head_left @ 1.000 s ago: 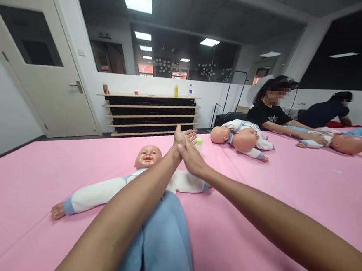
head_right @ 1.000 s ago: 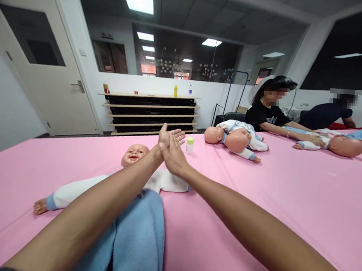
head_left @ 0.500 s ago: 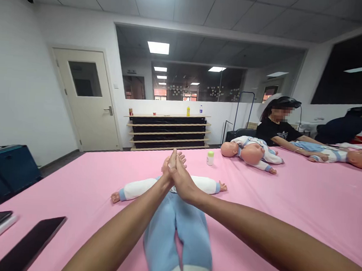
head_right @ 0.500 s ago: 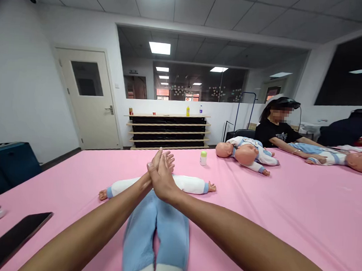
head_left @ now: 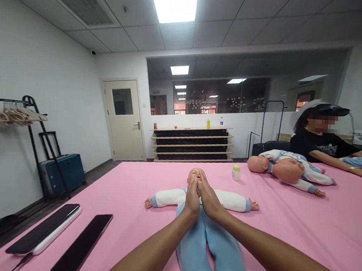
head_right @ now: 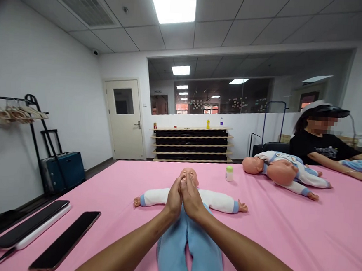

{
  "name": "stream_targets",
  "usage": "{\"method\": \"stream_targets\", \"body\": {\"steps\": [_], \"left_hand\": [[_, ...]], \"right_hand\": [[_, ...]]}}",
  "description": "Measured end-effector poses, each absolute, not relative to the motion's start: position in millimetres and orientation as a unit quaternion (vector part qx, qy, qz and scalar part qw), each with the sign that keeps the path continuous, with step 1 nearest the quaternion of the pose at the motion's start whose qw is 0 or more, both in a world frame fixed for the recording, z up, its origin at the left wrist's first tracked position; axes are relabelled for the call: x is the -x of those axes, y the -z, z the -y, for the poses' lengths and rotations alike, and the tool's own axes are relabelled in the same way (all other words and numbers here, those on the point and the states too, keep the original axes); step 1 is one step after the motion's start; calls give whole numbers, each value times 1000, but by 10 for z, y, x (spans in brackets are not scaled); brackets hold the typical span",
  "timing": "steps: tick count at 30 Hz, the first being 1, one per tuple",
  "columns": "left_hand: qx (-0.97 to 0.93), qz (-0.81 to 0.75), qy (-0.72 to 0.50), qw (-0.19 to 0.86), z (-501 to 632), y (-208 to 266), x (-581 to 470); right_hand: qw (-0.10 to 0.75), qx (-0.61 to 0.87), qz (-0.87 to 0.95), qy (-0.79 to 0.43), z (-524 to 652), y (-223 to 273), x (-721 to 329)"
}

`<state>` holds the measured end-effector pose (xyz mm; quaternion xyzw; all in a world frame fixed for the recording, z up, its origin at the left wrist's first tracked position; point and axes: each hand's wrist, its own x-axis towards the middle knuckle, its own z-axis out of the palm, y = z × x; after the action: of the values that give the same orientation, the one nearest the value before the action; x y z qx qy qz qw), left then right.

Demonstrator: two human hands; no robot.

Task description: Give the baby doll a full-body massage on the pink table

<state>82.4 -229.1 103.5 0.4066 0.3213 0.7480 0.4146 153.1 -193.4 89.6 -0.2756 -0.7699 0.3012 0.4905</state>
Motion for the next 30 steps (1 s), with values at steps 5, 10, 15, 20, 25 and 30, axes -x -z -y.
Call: {"method": "stream_targets", "body": {"steps": [5,10,15,20,25,30], "left_hand": [[-589,-492,-607,207,2491,-827,-632],[-656,-556,-502,93,2443,-757,-544],[-734,-542,-401,86,2437,-678,-563],[-739,-552,-377,82,2505,-553,-564],[-725,-574,-369,97,2440,-490,-523],[-735,-574,-351,86,2349,-415,-467]], "right_hand": [[414,273,840,-220,1886,-542,-1596],[355,231,888,-180,1823,-601,-1668],[340,220,903,-146,1791,-370,-1719],[310,225,916,-121,1864,-233,-1741],[285,231,921,-131,1917,-454,-1745],[277,246,923,-109,1852,-429,-1737]]}}
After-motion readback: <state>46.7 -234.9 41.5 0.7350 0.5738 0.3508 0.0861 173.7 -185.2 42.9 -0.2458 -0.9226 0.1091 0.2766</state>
